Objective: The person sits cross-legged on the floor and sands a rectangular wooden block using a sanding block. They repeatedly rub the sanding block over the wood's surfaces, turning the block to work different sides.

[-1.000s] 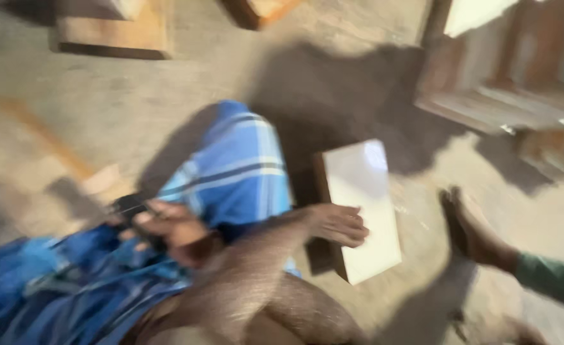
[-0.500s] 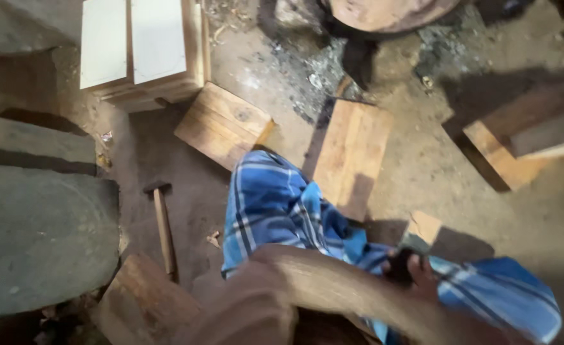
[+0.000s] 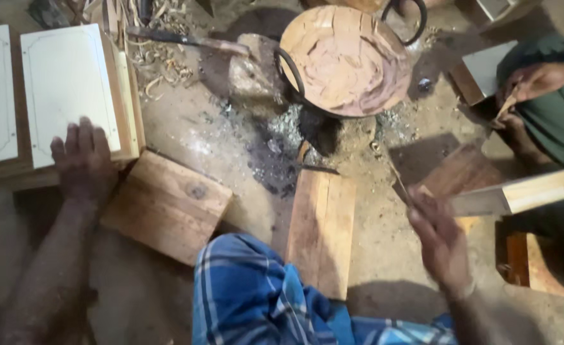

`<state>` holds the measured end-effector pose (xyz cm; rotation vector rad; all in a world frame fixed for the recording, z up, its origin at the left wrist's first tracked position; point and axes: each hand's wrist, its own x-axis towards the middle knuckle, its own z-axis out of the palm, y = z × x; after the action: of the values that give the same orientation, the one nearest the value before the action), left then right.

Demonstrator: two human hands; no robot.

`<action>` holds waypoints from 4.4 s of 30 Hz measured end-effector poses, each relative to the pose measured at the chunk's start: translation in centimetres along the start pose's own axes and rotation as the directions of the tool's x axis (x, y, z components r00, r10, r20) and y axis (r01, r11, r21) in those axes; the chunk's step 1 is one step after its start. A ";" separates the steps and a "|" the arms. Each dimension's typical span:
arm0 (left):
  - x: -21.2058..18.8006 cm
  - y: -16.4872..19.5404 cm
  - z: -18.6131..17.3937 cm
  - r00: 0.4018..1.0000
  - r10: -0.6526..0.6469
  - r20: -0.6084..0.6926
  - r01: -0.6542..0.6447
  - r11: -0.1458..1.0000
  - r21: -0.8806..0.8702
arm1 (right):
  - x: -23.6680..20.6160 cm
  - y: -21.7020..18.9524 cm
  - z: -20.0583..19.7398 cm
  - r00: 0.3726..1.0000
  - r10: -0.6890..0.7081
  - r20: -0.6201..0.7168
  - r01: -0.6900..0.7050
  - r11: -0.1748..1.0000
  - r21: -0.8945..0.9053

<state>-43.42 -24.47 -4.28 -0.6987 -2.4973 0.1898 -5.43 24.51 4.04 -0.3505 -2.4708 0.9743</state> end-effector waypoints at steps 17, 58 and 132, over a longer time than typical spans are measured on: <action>-10.6 1.5 -11.4 0.648 -0.696 0.310 0.142 -0.289 -0.947 | 24.5 -1.3 7.6 0.934 0.248 0.256 -0.154 0.929 -0.336; -14.8 33.8 -2.2 0.421 0.262 0.868 0.805 -0.549 -0.225 | -7.3 -3.7 10.0 0.937 0.251 0.243 -0.118 0.882 -0.457; -15.1 34.6 -3.6 0.481 -0.003 0.877 0.765 -0.486 -0.422 | -4.8 2.6 3.7 0.915 0.143 0.377 0.076 0.857 -0.510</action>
<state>-15.30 -2.72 -17.41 0.4394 -2.4733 -2.7355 -2.97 22.38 -1.72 -0.3930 -3.1106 0.3906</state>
